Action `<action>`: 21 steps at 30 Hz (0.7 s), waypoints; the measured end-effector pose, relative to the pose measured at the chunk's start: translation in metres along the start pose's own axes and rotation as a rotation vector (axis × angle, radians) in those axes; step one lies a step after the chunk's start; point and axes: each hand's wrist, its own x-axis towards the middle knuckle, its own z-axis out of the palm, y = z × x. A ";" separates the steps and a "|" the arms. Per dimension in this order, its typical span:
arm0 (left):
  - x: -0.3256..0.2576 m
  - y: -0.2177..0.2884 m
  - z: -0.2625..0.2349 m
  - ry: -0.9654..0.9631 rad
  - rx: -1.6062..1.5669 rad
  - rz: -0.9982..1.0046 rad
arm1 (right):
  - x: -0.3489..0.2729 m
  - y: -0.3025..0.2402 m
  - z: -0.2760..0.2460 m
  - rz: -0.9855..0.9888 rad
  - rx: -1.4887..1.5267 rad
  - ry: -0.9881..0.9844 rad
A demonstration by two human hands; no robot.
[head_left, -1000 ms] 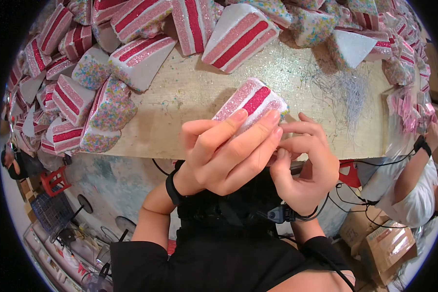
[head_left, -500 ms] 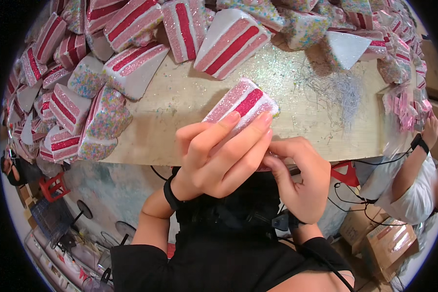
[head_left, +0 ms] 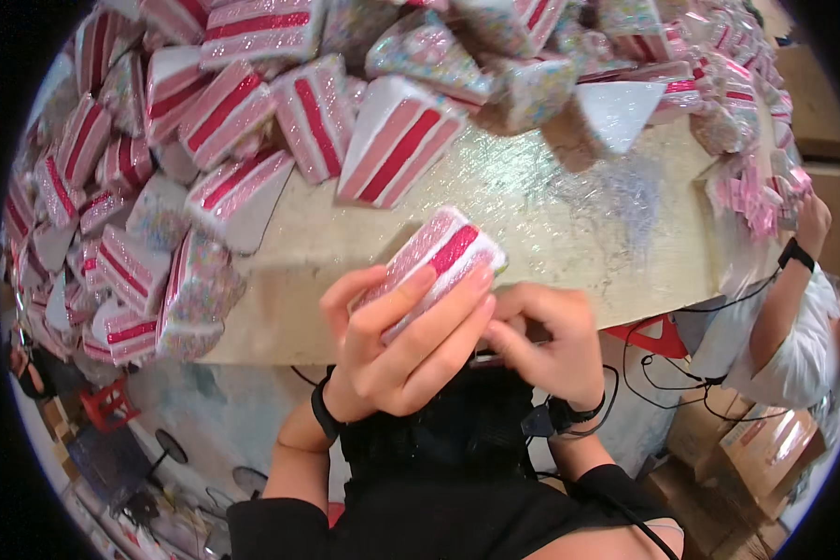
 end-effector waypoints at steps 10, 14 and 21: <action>-0.011 -0.005 0.010 0.316 -0.100 0.021 | -0.001 -0.022 -0.067 0.126 0.374 0.144; -0.014 -0.003 0.004 0.099 -0.120 0.048 | 0.013 -0.015 -0.177 -0.292 -0.083 0.907; -0.021 -0.003 0.000 0.117 -0.201 -0.035 | -0.016 -0.060 -0.185 -0.538 -0.654 1.080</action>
